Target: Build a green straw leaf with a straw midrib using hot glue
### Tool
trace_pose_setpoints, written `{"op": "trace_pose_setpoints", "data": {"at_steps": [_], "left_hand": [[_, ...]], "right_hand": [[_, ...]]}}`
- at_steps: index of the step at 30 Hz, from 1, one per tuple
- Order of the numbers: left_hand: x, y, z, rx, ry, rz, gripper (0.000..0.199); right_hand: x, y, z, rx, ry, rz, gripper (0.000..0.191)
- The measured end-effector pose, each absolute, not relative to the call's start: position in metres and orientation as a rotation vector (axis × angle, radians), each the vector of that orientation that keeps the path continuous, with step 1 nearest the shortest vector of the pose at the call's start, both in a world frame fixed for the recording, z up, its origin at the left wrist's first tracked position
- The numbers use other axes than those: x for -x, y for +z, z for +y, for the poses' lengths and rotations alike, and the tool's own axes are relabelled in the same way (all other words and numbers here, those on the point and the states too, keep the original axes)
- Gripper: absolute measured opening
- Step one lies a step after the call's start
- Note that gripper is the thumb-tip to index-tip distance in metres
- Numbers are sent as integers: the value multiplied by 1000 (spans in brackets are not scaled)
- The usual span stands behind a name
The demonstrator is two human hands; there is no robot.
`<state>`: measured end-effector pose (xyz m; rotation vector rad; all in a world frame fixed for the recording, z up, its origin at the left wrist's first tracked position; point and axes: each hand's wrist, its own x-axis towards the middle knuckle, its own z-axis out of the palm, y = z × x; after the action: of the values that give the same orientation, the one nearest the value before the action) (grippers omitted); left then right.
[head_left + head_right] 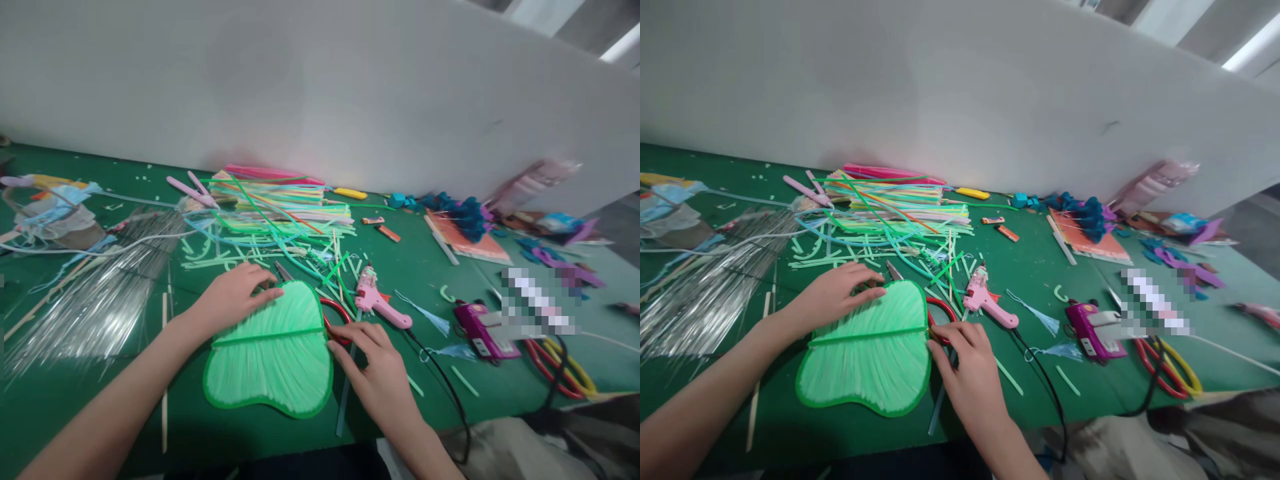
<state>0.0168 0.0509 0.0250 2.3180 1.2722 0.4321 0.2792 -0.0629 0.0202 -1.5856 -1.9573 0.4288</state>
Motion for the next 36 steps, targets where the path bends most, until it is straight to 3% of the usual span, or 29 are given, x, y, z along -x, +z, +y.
{"op": "trace_pose_setpoints", "data": {"at_steps": [14,31,36], "left_hand": [[-18,23,52,-2338,393,1255,45],[-18,24,53,-2329,394,1259,46],[-18,23,52,-2336,398,1265,46]], "right_hand": [[-277,19,-44,1518,459,-1955,7],[-285,27,-44,1590,481,-1903,13],[-283,38,-49,1558,492,-1717,23]]}}
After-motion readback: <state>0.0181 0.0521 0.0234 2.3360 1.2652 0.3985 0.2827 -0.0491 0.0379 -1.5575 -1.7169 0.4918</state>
